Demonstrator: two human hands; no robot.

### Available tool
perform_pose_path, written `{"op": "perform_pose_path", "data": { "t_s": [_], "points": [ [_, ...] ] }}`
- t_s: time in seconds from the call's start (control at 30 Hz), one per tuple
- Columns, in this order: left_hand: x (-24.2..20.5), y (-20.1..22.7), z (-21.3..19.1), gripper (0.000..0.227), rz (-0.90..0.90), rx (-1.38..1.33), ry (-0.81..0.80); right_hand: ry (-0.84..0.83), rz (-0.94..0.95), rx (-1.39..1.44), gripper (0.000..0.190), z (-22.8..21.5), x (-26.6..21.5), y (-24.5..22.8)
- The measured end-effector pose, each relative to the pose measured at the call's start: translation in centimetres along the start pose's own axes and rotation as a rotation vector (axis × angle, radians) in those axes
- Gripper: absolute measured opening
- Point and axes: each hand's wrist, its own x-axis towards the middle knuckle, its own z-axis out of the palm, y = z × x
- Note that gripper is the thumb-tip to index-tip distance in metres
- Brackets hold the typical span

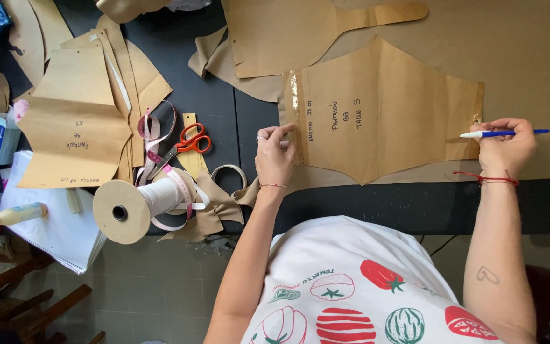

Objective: The person uses an electric rotary cutter to cut a large piece of beige fabric on a black table. They then place a paper pattern on the fabric, trace its outline with a blue marker, and cut the fabric along the traced lines using the rotary cutter.

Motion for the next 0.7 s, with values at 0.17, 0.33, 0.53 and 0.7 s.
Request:
{"op": "perform_pose_path", "data": {
  "t_s": [0.17,0.33,0.53,0.7],
  "points": [
    [0.0,0.1,0.0,0.031,0.001,-0.001,0.012,-0.007,0.030,0.035,0.034,0.1,-0.1,-0.4],
    [0.1,-0.1,-0.1,0.031,0.007,-0.005,-0.007,-0.060,0.124,-0.006,0.036,-0.2,0.0,-1.6],
    [0.5,2.0,-2.2,0.051,-0.137,-0.190,-0.094,-0.197,0.110,-0.112,0.026,-1.6,1.1,-2.4],
    [0.4,3.8,-4.3,0.016,0.403,-0.501,0.047,-0.003,-0.042,0.180,0.018,-5.6,3.9,0.4]
  ]
}}
